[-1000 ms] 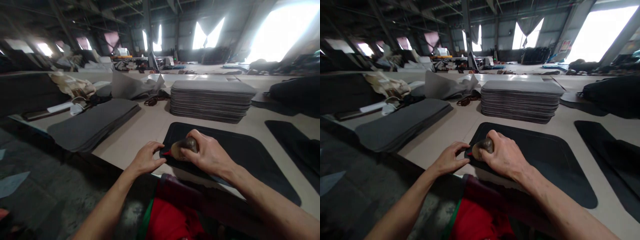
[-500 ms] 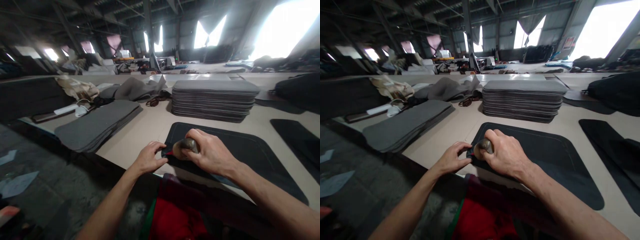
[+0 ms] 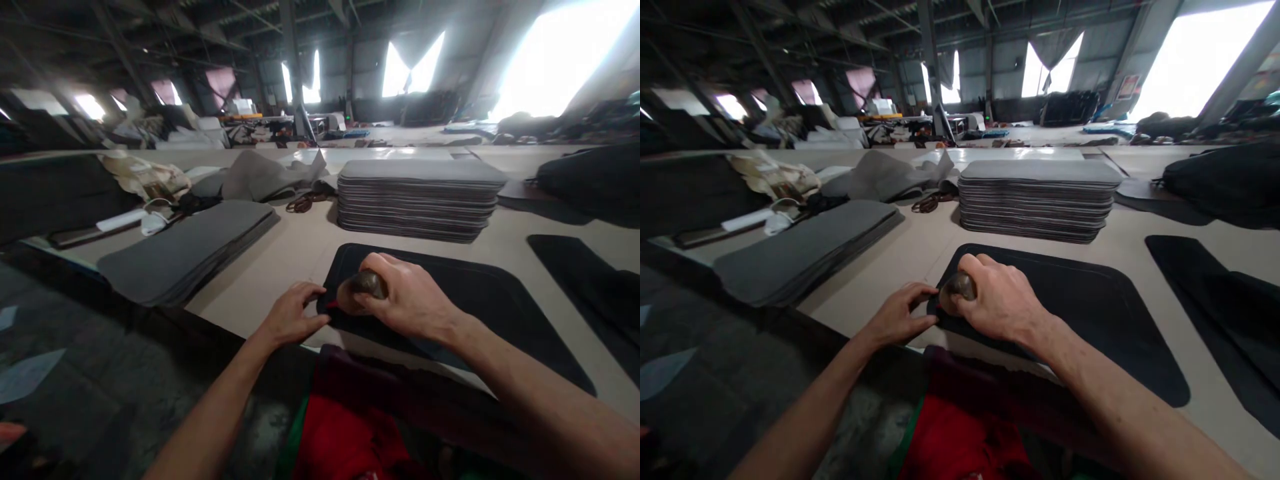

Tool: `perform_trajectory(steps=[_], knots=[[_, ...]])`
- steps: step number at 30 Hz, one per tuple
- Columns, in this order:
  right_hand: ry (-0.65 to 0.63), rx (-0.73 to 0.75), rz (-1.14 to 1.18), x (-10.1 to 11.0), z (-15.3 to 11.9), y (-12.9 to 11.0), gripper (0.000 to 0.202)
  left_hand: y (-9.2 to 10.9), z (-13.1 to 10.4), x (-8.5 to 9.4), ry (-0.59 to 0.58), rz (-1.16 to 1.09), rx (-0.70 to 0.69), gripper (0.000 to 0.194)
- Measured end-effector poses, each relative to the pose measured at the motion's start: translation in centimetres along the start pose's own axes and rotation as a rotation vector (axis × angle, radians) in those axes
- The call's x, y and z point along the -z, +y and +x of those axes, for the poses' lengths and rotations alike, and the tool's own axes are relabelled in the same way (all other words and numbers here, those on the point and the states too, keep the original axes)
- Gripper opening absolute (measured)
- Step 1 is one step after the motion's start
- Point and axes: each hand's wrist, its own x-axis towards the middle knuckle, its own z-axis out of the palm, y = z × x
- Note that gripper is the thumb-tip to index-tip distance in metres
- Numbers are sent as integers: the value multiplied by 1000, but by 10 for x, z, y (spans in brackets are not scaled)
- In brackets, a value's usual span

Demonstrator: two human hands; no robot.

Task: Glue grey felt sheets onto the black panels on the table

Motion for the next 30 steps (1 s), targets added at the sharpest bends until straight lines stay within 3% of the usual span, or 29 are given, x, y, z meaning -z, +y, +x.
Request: perform_trajectory(steps=[10,18,25,30], knots=[[-11,-12,-20,12,2,5,14,2,0,0,-1,3,1,45],[-18,49,-37,6,7,-3,15,2,2,0,-12,-1,0,42],[-58,-1,-101,34,-3,17,13,1,0,0,-2,-9,15,44],[-34,-10,-91,29,-6,19,16,-1,1,1,-9,2,0,43]])
